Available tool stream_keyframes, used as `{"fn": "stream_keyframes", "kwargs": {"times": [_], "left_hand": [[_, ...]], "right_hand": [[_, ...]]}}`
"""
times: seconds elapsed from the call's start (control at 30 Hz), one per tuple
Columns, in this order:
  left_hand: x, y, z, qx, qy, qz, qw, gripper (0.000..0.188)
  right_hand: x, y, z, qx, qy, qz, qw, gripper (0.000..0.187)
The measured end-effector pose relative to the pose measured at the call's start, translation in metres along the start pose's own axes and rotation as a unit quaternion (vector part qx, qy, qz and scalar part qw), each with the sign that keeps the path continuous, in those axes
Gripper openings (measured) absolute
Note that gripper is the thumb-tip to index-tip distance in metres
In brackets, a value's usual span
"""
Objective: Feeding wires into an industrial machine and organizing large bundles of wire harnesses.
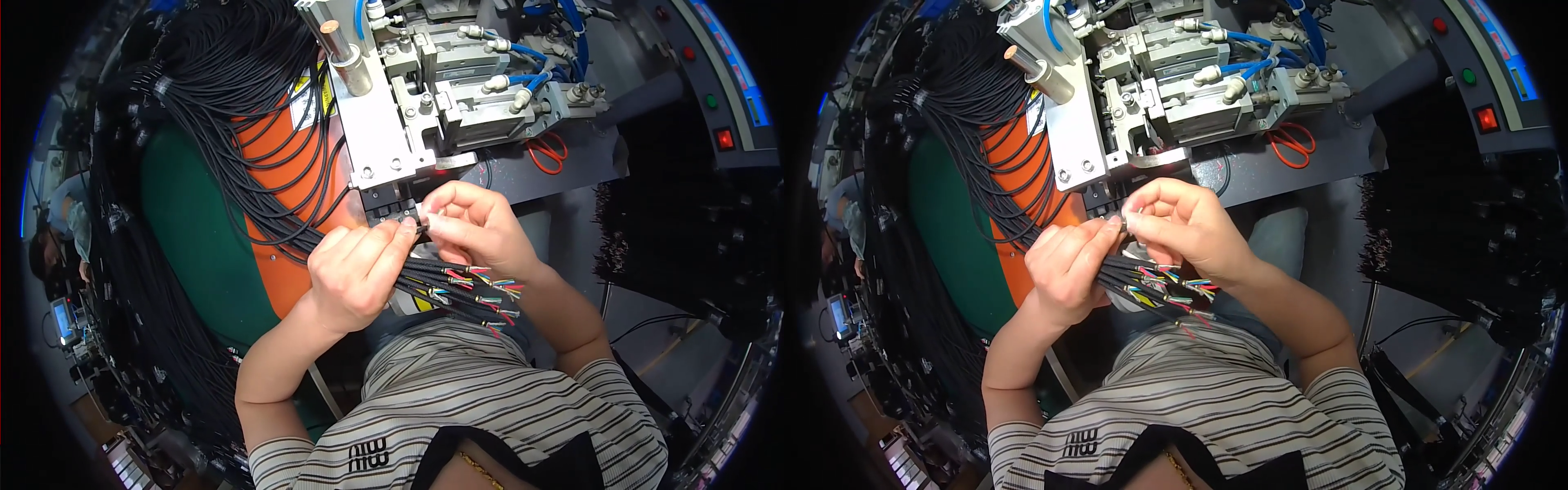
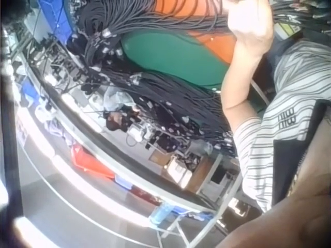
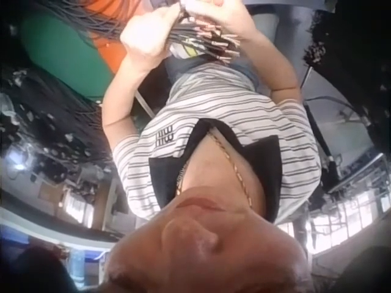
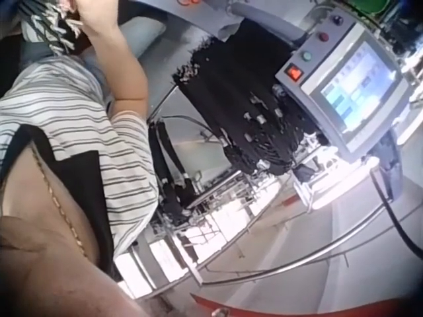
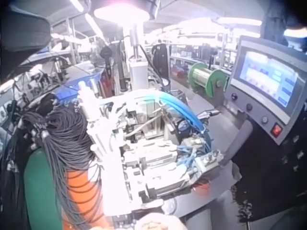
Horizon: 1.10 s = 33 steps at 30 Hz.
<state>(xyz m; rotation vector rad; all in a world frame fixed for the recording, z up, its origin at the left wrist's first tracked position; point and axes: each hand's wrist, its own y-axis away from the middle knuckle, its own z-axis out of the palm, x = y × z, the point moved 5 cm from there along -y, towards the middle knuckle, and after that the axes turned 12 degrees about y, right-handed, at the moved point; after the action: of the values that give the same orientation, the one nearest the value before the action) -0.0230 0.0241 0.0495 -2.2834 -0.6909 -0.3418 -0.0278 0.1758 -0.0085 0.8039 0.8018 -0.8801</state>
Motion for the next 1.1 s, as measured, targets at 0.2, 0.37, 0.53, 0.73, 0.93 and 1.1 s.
{"fn": "stream_keyframes", "kwargs": {"times": [0.2, 0.37, 0.53, 0.73, 0.93, 1.1], "left_hand": [[-0.006, -0.003, 0.002, -0.008, 0.053, -0.029, 0.998, 0.029], [-0.008, -0.002, 0.004, 0.006, 0.083, -0.065, 0.994, 0.029], [-0.011, 0.002, 0.008, 0.047, 0.12, -0.089, 0.988, 0.024], [-0.005, -0.001, 0.004, -0.003, 0.067, -0.077, 0.995, 0.022], [-0.007, -0.001, 0.005, -0.012, 0.076, -0.083, 0.994, 0.025], [-0.01, 0.0, 0.01, -0.012, 0.102, -0.094, 0.99, 0.025]], "right_hand": [[0.002, 0.0, 0.006, 0.048, 0.136, -0.087, 0.986, 0.014], [0.005, 0.001, 0.001, 0.041, 0.014, -0.062, 0.997, 0.014], [-0.008, 0.009, 0.012, 0.155, 0.331, -0.264, 0.892, 0.017], [-0.011, 0.015, 0.008, 0.112, 0.332, -0.279, 0.894, 0.023], [-0.017, 0.002, -0.004, 0.01, 0.164, -0.074, 0.984, 0.016], [-0.013, -0.001, -0.009, -0.006, 0.186, -0.119, 0.975, 0.017]]}}
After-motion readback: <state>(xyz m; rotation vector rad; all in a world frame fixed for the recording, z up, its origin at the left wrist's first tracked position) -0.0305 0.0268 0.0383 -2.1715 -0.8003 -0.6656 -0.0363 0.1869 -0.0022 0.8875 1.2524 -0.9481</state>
